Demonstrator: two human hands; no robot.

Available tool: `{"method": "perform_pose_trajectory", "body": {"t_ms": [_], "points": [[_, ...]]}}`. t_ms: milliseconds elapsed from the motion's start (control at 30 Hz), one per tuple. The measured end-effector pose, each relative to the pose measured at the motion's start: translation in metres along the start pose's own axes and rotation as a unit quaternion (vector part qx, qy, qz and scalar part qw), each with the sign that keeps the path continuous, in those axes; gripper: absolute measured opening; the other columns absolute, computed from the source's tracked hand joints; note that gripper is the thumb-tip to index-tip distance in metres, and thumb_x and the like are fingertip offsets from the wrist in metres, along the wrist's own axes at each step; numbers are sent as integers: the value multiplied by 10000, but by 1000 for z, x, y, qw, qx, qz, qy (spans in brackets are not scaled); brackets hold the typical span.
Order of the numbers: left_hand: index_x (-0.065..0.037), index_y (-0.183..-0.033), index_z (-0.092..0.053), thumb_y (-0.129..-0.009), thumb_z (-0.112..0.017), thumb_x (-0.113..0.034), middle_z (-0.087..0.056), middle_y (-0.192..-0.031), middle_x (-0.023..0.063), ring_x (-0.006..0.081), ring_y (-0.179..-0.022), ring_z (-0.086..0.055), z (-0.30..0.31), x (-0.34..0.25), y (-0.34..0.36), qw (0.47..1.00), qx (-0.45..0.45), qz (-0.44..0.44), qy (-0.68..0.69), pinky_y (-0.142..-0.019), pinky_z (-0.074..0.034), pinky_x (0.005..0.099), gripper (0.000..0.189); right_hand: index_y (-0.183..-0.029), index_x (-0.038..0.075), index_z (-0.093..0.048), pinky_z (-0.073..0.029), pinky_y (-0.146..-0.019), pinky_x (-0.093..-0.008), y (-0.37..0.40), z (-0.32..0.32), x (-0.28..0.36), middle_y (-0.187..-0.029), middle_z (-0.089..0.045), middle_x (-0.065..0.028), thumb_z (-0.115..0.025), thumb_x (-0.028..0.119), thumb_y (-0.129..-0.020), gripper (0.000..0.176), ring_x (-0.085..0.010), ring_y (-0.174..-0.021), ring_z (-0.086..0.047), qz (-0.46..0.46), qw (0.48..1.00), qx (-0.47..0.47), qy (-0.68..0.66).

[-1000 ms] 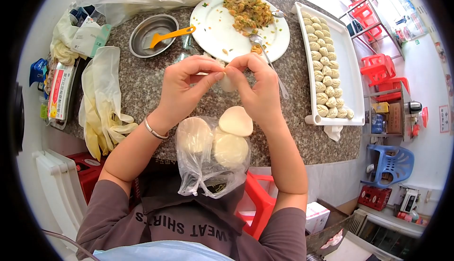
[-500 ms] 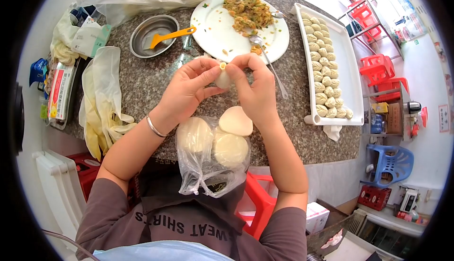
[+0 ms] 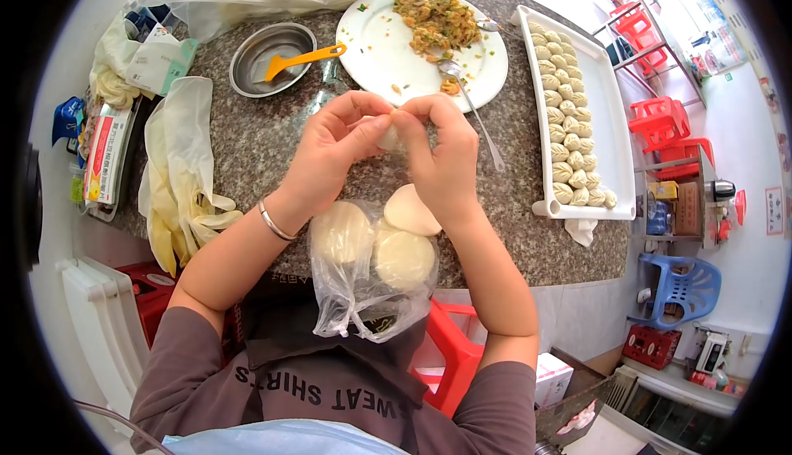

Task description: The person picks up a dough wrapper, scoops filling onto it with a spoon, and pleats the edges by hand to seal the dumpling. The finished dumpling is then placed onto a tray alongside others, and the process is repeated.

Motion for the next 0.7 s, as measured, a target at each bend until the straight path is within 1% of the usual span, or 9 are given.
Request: {"method": "perform_pose_trajectory", "body": {"t_ms": [167, 233, 267, 333, 367, 433, 533, 667, 700], "points": [[-69, -1162, -587, -953, -600, -161, -647, -1050, 25, 88, -975, -607, -4, 1, -2, 999, 24, 23, -7, -852, -513, 271, 229, -864, -11, -610, -473, -707, -290, -1, 5, -1, -821, -618, -83, -649, 75, -885, 97, -169, -765, -596, -10, 1000, -10, -9], [-60, -1217, -564, -965, -574, -157, -648, -1094, 64, 146, -1001, -643, -5, 6, -1, 992, -1, 84, 95, -862, -537, 278, 270, -911, -14, -634, -471, -743, -261, -1, 9, -14, -871, -632, -55, -626, 69, -914, 84, -124, -821, -590, -81, 992, -18, -94], [-60, -1217, -564, -965, -574, -157, -648, -1094, 64, 146, -1001, -643, -3, 4, -2, 992, 0, 82, 97, -862, -537, 278, 270, -911, -14, -634, -471, -743, -261, -3, 11, -13, -871, -632, -55, -626, 69, -914, 84, -124, -821, -590, -79, 992, -18, -92], [-37, -1262, -528, -979, -545, -162, -644, -1125, 104, 215, -1007, -671, -10, 13, -2, 974, 66, 146, 161, -847, -569, 271, 310, -973, -27, -656, -464, -790, -241, -8, 17, -18, -934, -640, -44, -604, 57, -937, 106, -97, -880, -578, -99, 975, -40, -194], [-37, -1262, -528, -979, -545, -162, -644, -1125, 104, 215, -1007, -671, -9, 13, -2, 974, 65, 143, 162, -847, -569, 271, 310, -973, -27, -656, -464, -790, -241, -10, 21, -20, -934, -640, -44, -604, 57, -937, 106, -97, -880, -578, -97, 975, -38, -194], [-14, -1268, -513, -987, -533, -174, -644, -1127, 123, 246, -981, -685, -13, 15, 0, 964, 78, 157, 198, -805, -590, 251, 325, -1012, -44, -663, -461, -821, -243, -12, 16, -19, -978, -646, -58, -606, 40, -933, 128, -105, -914, -579, -63, 976, 51, -201], [3, -1229, -539, -986, -556, -228, -651, -1117, 127, 247, -981, -683, -12, 14, -1, 968, 76, 153, 185, -801, -577, 256, 336, -991, -40, -668, -459, -823, -242, -12, 16, -18, -978, -648, -62, -620, 35, -924, 112, -106, -918, -578, -37, 972, 69, -221], [2, -1223, -537, -986, -556, -232, -653, -1109, 127, 240, -973, -685, -12, 15, 1, 967, 64, 156, 192, -790, -579, 253, 334, -1019, -33, -665, -468, -838, -268, -12, 16, -25, -989, -650, -62, -647, 30, -900, 135, -121, -928, -582, -39, 978, 72, -189], [-13, -1264, -509, -988, -552, -233, -645, -1117, 119, 217, -961, -685, -11, 16, 1, 968, 63, 159, 182, -781, -579, 241, 356, -1054, -21, -662, -469, -852, -283, -14, 20, -23, -1003, -654, -68, -689, 51, -864, 206, -135, -933, -590, -29, 984, 56, -165]]}}
Point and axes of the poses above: each hand's wrist, its own y-axis away from the middle knuckle, its own z-axis out of the back of the hand, x = y × z, the point moved 10 cm from there along -y, towards the middle knuckle
